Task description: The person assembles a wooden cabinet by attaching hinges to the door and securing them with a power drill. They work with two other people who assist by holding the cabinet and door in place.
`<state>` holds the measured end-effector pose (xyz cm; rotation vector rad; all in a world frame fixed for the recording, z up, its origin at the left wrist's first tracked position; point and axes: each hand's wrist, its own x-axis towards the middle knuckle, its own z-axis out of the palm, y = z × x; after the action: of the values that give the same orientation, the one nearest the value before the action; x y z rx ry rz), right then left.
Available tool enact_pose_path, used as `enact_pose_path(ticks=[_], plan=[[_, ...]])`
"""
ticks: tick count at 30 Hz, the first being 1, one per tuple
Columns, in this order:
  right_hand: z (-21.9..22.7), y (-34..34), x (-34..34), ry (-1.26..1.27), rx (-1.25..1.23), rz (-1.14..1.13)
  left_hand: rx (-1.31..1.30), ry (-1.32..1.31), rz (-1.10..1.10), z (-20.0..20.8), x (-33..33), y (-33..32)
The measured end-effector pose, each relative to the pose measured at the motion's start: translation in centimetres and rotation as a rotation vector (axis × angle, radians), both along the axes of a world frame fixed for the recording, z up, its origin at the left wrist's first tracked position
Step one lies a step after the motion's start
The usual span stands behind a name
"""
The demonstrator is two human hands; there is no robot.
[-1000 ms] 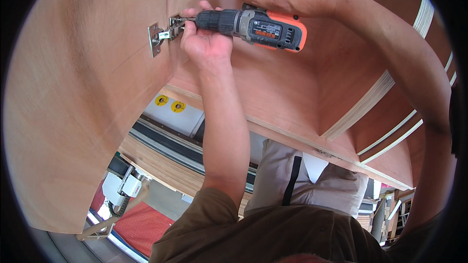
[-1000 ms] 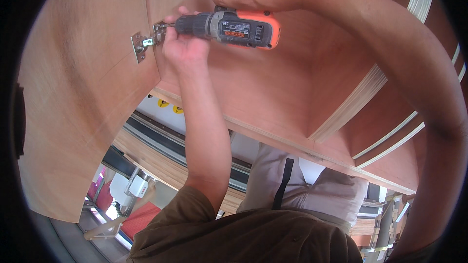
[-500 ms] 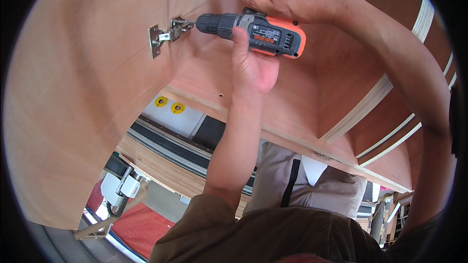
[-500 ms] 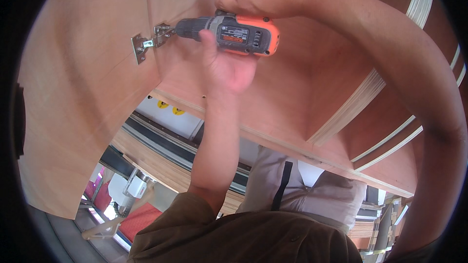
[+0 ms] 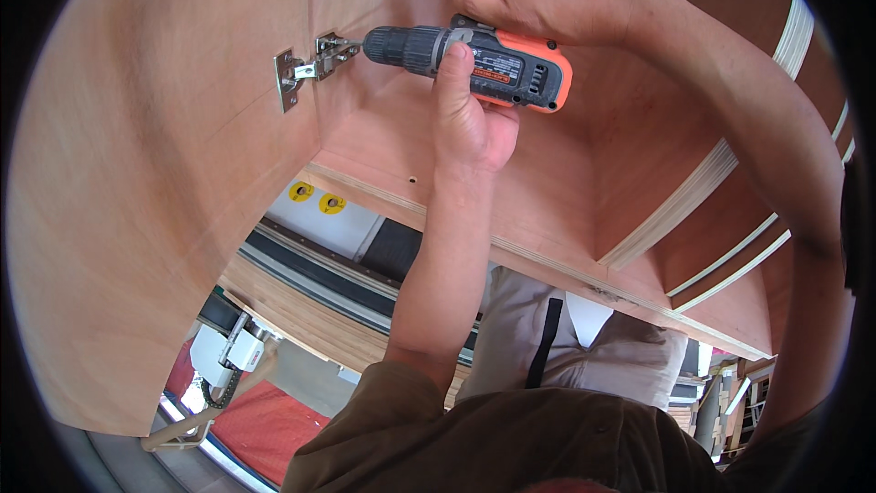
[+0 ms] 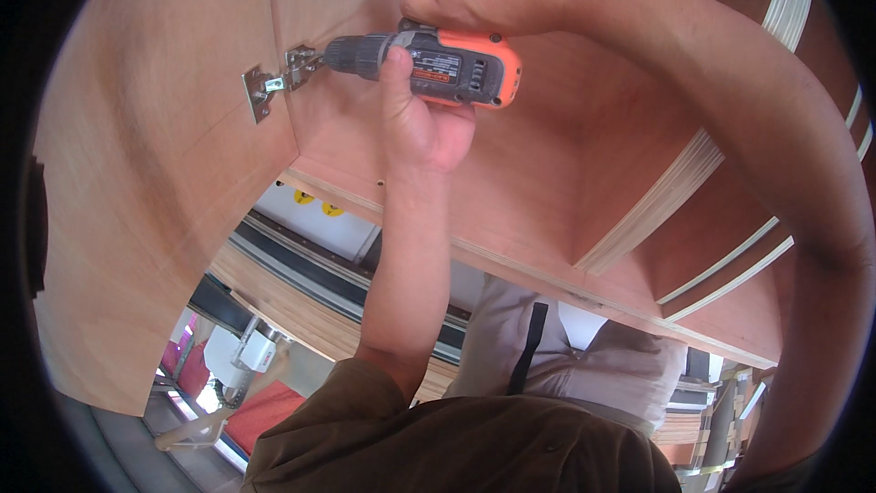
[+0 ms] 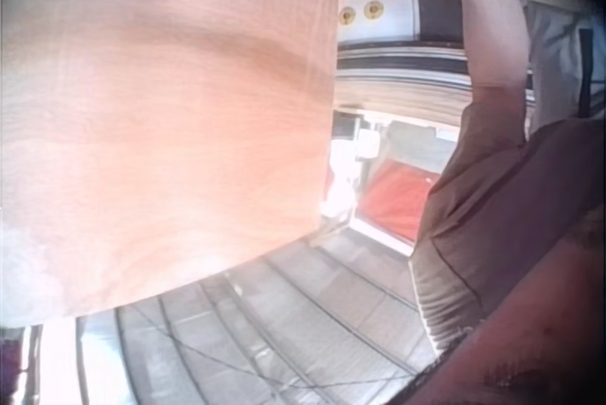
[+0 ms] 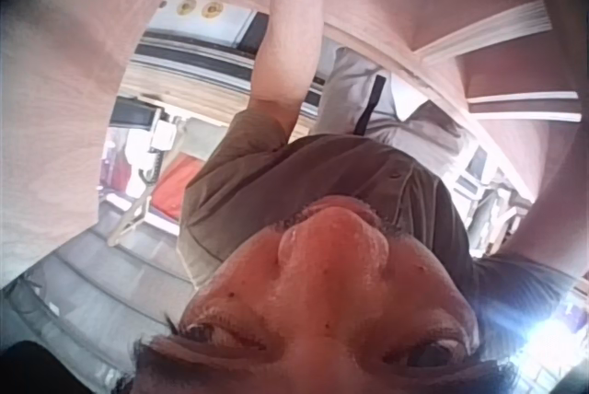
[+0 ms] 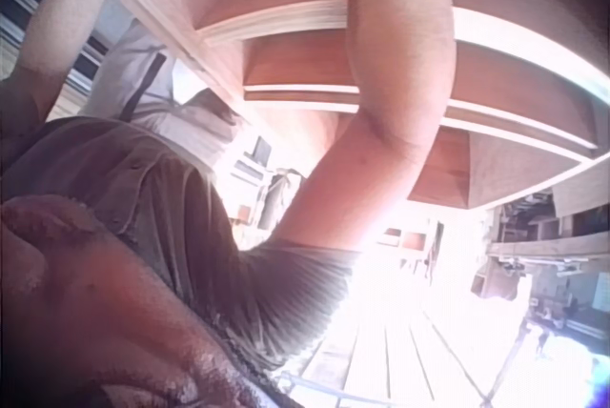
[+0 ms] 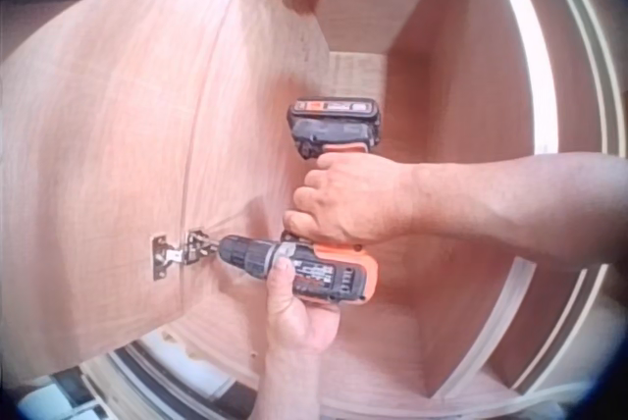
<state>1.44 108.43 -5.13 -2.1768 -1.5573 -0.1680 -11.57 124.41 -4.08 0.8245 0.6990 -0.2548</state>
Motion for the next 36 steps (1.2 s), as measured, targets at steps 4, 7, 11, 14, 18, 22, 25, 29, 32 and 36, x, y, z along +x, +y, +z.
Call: enact_pose_path(ticks=[4,7,11,14,18,22,25,29,32,36], plan=[[0.2,0.1,0.0,0.001,0.014,0.000,-0.008,-0.009,0.009,0.2,0.1,-0.1],[0.3,-0.1,0.0,0.006,0.013,0.003,-0.015,-0.015,-0.001,0.1,0.1,0.0],[0.2,0.1,0.0,0.012,0.001,0.002,-0.007,-0.005,0.014,0.1,0.1,0.0],[0.2,0.0,0.0,-0.005,0.021,0.006,-0.019,-0.008,0.012,0.1,0.0,0.0],[0.2,0.1,0.0,-0.013,0.024,0.003,-0.019,-0.011,0.008,0.5,0.2,-0.1],[0.1,0.1,0.1,0.019,0.019,0.003,-0.013,-0.006,0.002,-0.1,0.1,0.1],[0.4,0.0,0.1,-0.003,0.019,0.004,-0.030,-0.010,-0.014,-0.2,0.1,0.3],[0.2,0.1,0.0,0.011,0.021,0.004,-0.014,0.002,-0.023,-0.3,0.0,0.4],[0.1,0.2,0.1,0.017,0.019,0.011,0.004,0.001,-0.008,-0.2,0.0,0.2],[0.1,0.1,0.1,-0.004,0.023,0.013,-0.005,-0.011,-0.043,0.8,0.4,-0.2]])
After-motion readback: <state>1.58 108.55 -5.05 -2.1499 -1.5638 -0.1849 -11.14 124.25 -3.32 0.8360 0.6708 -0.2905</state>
